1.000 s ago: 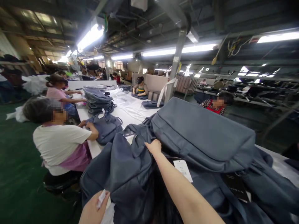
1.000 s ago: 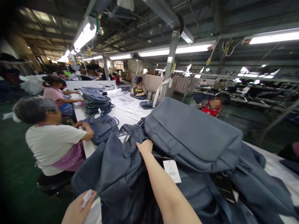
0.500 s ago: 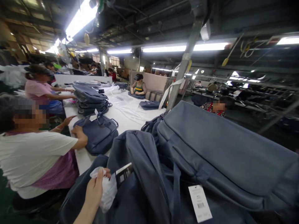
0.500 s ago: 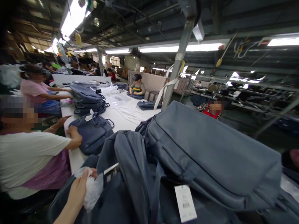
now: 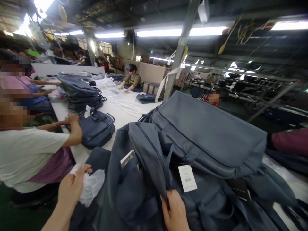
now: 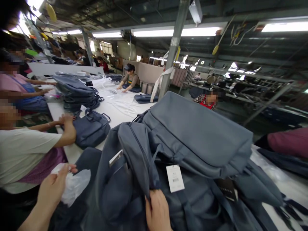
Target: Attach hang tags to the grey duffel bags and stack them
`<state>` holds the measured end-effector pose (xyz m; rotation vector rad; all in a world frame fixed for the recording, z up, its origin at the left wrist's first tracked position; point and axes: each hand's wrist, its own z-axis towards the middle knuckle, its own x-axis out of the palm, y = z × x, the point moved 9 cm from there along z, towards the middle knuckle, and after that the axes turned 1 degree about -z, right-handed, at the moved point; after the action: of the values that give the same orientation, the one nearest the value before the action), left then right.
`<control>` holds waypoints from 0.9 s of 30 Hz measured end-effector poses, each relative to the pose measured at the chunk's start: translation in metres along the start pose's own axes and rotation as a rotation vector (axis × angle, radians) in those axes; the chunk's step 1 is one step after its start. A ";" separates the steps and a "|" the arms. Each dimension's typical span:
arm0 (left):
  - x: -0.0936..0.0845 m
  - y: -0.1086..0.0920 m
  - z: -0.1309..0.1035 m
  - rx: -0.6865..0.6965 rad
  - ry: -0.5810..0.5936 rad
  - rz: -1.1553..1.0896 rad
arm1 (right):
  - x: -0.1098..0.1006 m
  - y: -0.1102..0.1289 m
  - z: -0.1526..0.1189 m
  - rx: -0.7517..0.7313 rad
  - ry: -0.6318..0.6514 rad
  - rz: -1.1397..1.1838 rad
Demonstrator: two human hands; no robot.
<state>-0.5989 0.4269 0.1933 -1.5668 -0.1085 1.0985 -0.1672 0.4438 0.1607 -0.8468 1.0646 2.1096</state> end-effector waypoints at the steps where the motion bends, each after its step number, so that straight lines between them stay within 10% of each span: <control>1: -0.013 0.010 -0.013 -0.031 -0.033 0.068 | 0.001 0.001 0.012 0.038 0.034 0.018; 5: -0.009 0.008 -0.084 -0.052 0.036 0.133 | -0.014 0.022 0.036 0.156 0.195 0.145; 9: 0.055 -0.053 -0.164 0.024 0.297 -0.274 | -0.067 0.054 0.012 0.103 0.178 0.325; 12: 0.118 -0.099 -0.234 -0.161 0.609 -0.603 | -0.110 0.040 -0.028 0.206 0.126 0.447; 15: 0.173 -0.150 -0.310 -0.177 0.905 -0.685 | -0.141 0.005 -0.086 0.402 0.159 0.726; 19: 0.225 -0.192 -0.414 -0.003 1.013 -0.622 | -0.177 -0.035 -0.181 0.546 0.247 0.967; 27: 0.311 -0.218 -0.715 0.594 1.288 -0.386 | -0.295 -0.182 -0.422 1.019 -0.143 0.904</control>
<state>0.1647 0.1685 0.1195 -1.3447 0.6919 -0.2967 0.2578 0.1056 0.1071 0.3549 2.3908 1.7292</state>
